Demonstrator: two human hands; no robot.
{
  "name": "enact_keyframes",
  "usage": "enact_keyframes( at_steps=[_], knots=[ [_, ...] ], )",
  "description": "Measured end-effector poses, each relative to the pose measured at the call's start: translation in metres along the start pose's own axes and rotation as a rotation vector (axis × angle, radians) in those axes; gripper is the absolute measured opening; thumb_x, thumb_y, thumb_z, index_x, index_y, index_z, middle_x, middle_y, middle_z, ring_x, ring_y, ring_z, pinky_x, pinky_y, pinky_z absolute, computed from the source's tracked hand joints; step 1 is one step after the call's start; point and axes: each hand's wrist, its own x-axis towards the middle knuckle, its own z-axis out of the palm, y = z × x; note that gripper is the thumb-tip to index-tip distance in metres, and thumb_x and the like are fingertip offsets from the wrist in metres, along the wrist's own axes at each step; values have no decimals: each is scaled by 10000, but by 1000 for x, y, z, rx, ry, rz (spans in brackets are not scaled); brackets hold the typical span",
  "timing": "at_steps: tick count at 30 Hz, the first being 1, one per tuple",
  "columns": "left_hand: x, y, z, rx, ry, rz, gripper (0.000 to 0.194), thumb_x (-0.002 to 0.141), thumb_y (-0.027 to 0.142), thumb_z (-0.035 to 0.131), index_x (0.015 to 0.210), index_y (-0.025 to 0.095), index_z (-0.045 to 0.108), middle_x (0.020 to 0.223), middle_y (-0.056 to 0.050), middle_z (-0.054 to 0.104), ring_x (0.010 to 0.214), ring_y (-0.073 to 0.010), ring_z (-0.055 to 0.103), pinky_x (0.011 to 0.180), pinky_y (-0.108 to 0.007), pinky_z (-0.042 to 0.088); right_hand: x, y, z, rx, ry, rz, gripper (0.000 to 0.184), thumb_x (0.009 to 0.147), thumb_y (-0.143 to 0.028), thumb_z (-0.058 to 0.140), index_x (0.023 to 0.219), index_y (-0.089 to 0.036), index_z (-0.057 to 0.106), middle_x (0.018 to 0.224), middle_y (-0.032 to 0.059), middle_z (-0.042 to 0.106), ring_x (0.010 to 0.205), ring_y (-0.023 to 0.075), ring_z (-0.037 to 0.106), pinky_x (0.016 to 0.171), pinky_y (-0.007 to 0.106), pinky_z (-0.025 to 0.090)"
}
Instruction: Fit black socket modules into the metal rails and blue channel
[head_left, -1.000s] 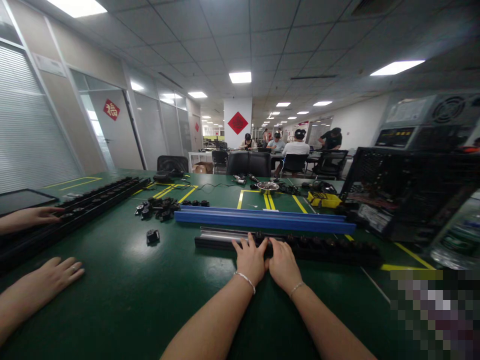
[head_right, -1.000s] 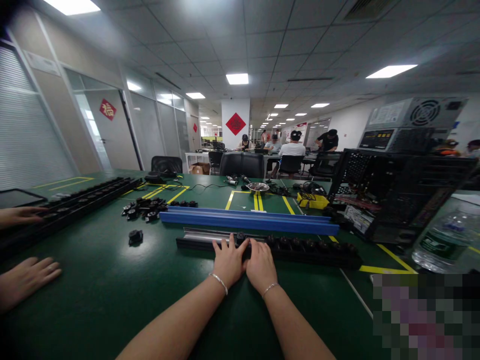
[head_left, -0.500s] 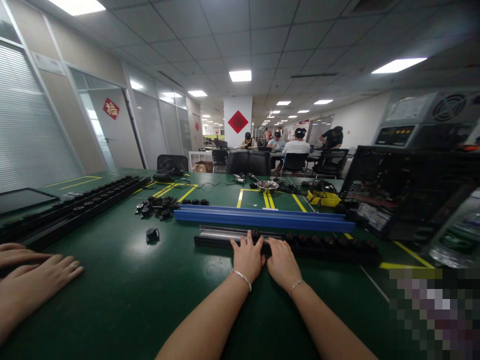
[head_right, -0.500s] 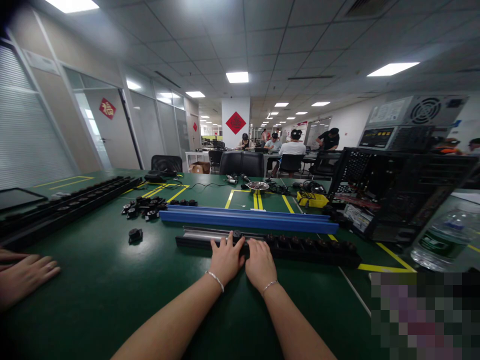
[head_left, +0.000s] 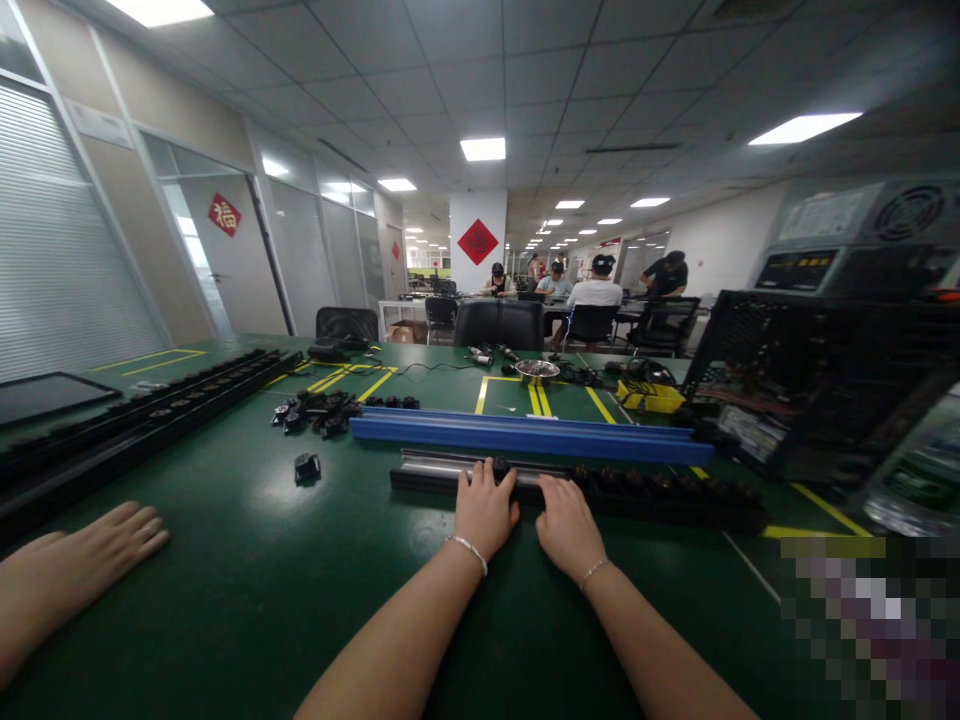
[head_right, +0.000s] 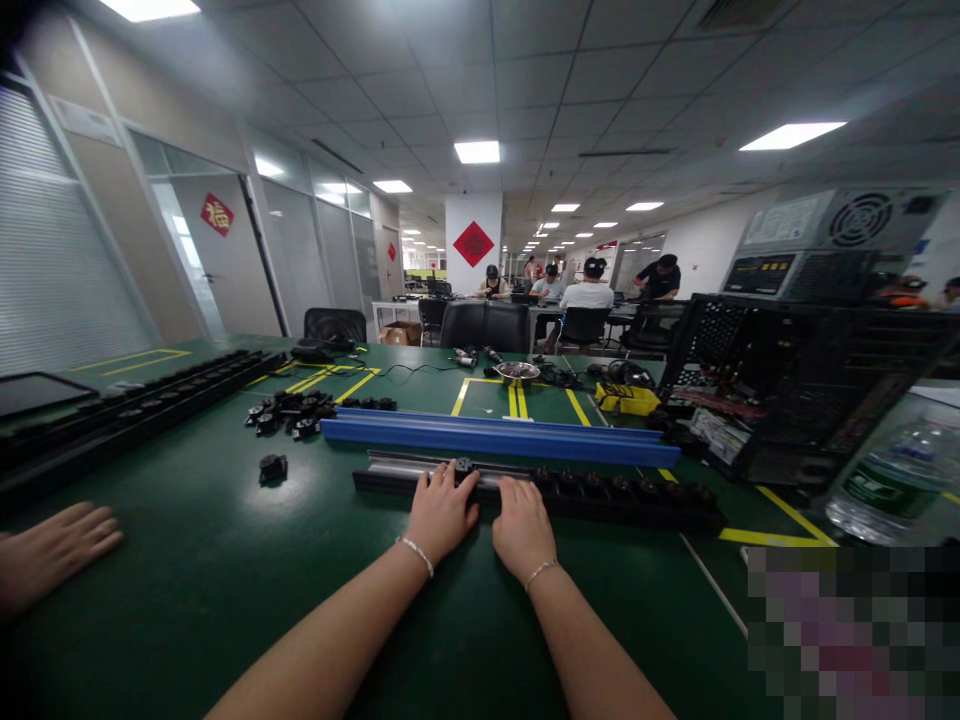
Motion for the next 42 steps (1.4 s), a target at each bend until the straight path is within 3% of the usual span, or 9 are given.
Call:
enact_keyframes(
  at_steps=[42],
  knots=[
    [-9, -43, -10, 62, 12, -63, 421, 815, 383, 459, 1229, 306, 489, 1313, -118, 488, 1222, -287, 401, 983, -469, 276, 1, -2, -2, -18, -11, 20, 466, 686, -52, 404, 1129, -105, 538, 1141, 105, 590, 1109, 199, 464, 1038, 352, 268]
  ],
)
